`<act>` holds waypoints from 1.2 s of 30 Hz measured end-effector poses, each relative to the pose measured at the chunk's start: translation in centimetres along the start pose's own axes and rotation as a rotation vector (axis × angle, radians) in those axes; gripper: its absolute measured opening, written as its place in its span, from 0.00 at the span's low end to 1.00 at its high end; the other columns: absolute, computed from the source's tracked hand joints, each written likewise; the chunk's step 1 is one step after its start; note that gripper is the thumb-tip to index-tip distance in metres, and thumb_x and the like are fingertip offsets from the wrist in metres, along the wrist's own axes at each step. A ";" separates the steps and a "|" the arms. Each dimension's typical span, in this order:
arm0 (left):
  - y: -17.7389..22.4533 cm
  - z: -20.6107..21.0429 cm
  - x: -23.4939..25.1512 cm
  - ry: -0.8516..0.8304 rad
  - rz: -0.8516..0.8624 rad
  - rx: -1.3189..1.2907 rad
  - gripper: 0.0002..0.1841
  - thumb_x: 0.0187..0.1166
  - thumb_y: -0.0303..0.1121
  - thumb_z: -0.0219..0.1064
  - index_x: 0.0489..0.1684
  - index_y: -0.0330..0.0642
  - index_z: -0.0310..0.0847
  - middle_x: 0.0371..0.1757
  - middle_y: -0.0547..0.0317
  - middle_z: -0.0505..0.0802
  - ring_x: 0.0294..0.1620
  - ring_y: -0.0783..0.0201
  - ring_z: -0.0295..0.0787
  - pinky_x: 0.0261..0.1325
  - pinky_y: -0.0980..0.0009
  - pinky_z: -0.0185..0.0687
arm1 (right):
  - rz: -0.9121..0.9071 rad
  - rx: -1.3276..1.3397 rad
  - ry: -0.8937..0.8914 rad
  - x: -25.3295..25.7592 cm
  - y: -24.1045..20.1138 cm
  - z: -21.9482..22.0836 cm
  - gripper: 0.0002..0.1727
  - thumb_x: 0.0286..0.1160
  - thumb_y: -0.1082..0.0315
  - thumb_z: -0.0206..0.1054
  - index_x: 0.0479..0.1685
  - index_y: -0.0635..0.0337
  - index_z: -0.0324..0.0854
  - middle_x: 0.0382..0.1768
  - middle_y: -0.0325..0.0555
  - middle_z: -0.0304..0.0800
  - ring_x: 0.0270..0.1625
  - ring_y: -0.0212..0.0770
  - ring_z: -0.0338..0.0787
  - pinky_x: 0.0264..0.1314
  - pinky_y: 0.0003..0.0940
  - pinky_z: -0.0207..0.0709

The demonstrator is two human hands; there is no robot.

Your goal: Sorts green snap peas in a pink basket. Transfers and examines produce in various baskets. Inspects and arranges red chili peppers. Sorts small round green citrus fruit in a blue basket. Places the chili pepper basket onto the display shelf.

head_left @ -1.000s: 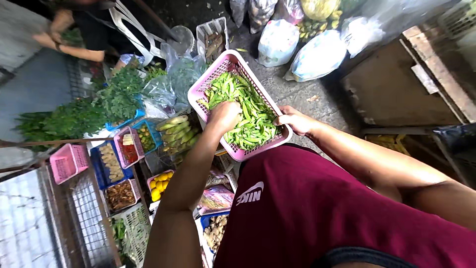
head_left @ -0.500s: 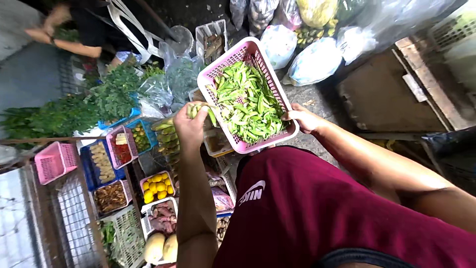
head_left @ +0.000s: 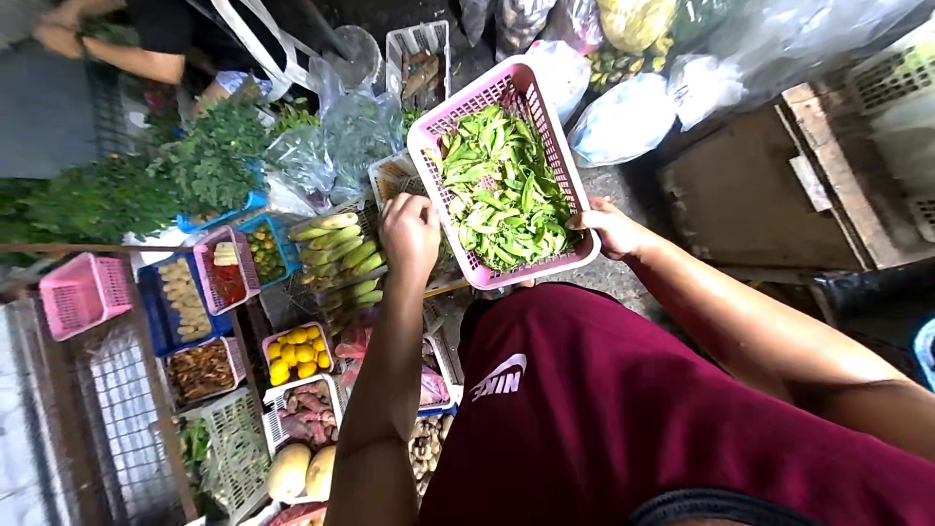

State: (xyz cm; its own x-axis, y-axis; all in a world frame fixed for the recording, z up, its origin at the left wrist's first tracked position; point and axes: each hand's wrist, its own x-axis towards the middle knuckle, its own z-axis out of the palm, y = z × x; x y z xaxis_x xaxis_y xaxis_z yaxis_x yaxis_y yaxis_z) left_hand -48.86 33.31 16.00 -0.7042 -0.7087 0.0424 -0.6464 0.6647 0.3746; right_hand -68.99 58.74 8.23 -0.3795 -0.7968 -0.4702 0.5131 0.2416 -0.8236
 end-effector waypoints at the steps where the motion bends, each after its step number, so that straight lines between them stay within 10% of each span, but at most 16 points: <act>1: 0.7 -0.1 0.4 -0.014 0.048 0.020 0.07 0.79 0.31 0.68 0.43 0.41 0.93 0.51 0.53 0.95 0.59 0.54 0.90 0.68 0.53 0.82 | -0.007 0.000 -0.007 0.1 0.1 0.1 0.20 0.56 0.58 0.70 0.50 0.53 0.85 0.36 0.42 0.95 0.36 0.35 0.95 0.39 0.37 0.91; 16: 3.2 4.1 4.0 -0.570 0.221 0.544 0.12 0.77 0.26 0.64 0.51 0.36 0.91 0.61 0.40 0.90 0.67 0.40 0.84 0.71 0.43 0.79 | 0.031 -0.032 0.002 0.1 0.5 1.9 0.26 0.52 0.59 0.70 0.56 0.55 0.84 0.40 0.43 0.95 0.39 0.37 0.95 0.41 0.39 0.91; 22: 3.0 -0.5 4.9 -0.572 0.202 0.276 0.11 0.81 0.32 0.66 0.52 0.37 0.90 0.59 0.45 0.92 0.65 0.44 0.88 0.71 0.41 0.80 | 0.041 0.050 -0.055 0.6 1.1 1.0 0.23 0.56 0.58 0.69 0.54 0.56 0.84 0.39 0.44 0.95 0.39 0.37 0.95 0.43 0.39 0.91; 32: 4.5 2.3 3.6 -0.551 0.105 0.051 0.30 0.77 0.31 0.69 0.84 0.51 0.74 0.76 0.48 0.84 0.75 0.47 0.82 0.76 0.42 0.78 | 0.060 0.099 -0.070 0.7 0.7 1.9 0.25 0.54 0.56 0.71 0.54 0.58 0.83 0.38 0.46 0.95 0.38 0.39 0.95 0.42 0.41 0.92; 36: 4.5 3.1 4.4 -0.560 0.043 0.016 0.24 0.79 0.38 0.70 0.76 0.53 0.81 0.73 0.52 0.86 0.73 0.50 0.84 0.74 0.43 0.79 | 0.038 0.055 -0.071 0.5 0.3 2.0 0.23 0.55 0.56 0.71 0.52 0.56 0.84 0.37 0.44 0.94 0.37 0.37 0.95 0.41 0.38 0.91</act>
State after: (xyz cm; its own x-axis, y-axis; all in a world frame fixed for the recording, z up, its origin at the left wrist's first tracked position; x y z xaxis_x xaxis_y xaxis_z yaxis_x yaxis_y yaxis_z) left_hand -55.78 33.92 14.95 -0.7753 -0.4501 -0.4431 -0.6153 0.6965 0.3691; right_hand -67.53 57.31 8.34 -0.3043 -0.8255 -0.4753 0.5685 0.2431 -0.7860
